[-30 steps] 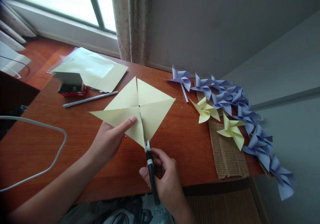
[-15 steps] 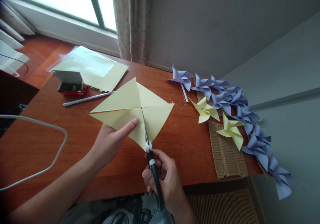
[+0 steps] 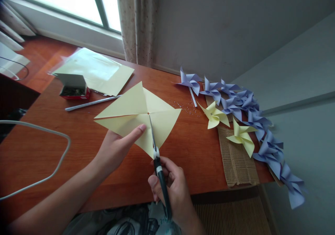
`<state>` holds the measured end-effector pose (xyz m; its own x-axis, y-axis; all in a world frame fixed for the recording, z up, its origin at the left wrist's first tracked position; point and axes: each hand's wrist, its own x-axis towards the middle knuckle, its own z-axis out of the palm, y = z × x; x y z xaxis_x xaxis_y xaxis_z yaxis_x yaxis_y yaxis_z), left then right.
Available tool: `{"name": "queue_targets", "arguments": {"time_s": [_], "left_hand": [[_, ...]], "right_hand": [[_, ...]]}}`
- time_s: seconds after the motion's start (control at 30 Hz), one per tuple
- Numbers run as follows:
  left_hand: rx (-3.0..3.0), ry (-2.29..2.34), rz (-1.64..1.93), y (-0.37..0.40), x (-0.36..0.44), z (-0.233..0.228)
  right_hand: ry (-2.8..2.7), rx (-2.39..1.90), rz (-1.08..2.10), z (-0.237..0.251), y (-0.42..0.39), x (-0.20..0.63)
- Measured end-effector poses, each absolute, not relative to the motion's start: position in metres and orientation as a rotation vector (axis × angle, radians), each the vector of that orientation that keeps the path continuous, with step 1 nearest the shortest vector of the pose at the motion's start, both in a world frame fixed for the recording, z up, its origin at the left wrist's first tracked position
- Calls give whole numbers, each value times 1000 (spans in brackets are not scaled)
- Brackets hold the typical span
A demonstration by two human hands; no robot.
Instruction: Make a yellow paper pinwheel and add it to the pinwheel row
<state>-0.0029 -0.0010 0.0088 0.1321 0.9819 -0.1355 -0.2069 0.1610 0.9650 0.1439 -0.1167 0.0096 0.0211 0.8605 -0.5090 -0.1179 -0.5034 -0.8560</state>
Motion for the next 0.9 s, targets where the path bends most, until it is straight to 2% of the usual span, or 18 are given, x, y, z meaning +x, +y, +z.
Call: {"name": "queue_targets", "arguments": {"time_s": [0.9], "left_hand": [[1000, 1050, 1102, 0, -3, 7]], "right_hand": [[-788, -1545, 1602, 12, -116, 147]]}}
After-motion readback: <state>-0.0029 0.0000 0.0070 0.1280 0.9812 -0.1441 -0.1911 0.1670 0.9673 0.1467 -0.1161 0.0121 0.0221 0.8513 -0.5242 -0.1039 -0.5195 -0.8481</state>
